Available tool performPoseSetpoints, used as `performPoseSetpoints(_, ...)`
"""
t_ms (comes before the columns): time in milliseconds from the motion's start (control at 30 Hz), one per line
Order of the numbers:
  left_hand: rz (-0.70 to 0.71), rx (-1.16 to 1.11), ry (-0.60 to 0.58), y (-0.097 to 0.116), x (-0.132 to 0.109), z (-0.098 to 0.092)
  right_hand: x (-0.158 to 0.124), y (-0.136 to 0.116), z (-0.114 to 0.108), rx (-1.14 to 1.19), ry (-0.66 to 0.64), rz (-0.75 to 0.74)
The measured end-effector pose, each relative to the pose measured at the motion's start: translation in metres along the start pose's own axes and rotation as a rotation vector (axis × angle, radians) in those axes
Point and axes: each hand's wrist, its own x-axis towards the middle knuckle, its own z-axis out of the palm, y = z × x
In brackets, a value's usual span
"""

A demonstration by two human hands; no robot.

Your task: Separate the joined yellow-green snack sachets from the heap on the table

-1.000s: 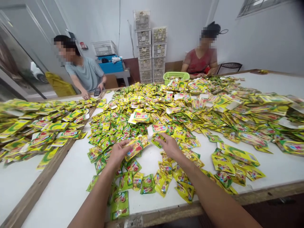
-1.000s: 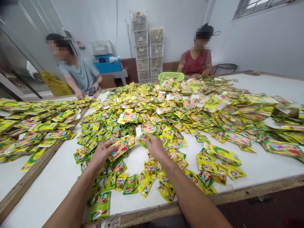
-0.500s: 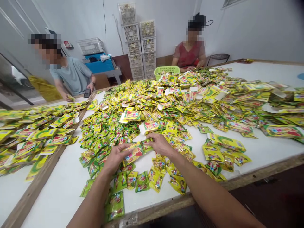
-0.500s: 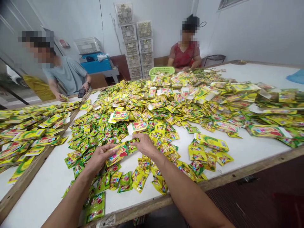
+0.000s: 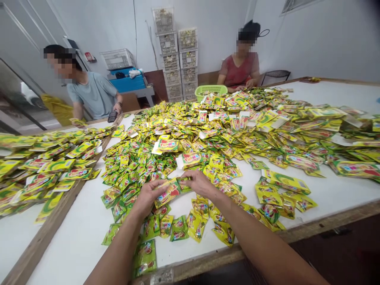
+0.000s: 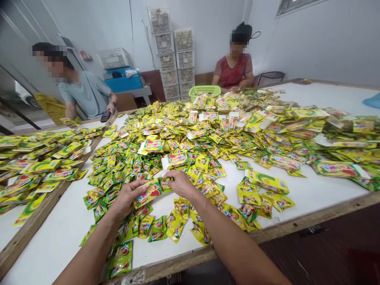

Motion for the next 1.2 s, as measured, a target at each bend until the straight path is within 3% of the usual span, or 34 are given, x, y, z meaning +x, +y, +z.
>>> performPoseSetpoints(133,-0.003,0.039,-0.007,0.002,0.0,0.006,0.0,0.0,0.002,0.048,0.021,0.027)
performPoseSetpoints(300,-0.013,-0.138,0.085,0.004,0.002,0.011,0.001,-0.002,-0.001,0.342,0.087,0.018)
performPoseSetpoints(500,0.013,-0.216,0.112,0.004,0.002,0.014,0.0,-0.009,0.007,0.287,0.09,0.015)
performPoseSetpoints(600,0.003,-0.267,0.146,0.006,0.002,0.011,0.002,-0.007,-0.004,0.364,0.286,0.052)
performPoseSetpoints(667,0.001,-0.27,0.158,0.006,0.003,0.008,0.003,-0.002,-0.017,0.241,0.436,0.073)
performPoseSetpoints(700,-0.002,-0.264,0.157,0.005,0.004,0.006,0.003,0.001,-0.023,0.141,0.442,0.088)
performPoseSetpoints(867,-0.038,-0.236,0.153,0.002,0.007,-0.001,-0.003,0.008,-0.02,-0.439,0.025,-0.006)
performPoseSetpoints(967,-0.045,-0.233,0.124,0.002,0.006,-0.004,-0.003,0.007,-0.005,-0.716,-0.067,0.047)
performPoseSetpoints(1067,-0.054,-0.256,0.017,0.002,0.005,-0.007,0.001,0.006,0.0,-0.728,-0.081,0.141)
performPoseSetpoints(1200,-0.06,-0.317,-0.145,0.0,0.002,-0.011,0.002,0.01,-0.005,-0.55,-0.065,0.201)
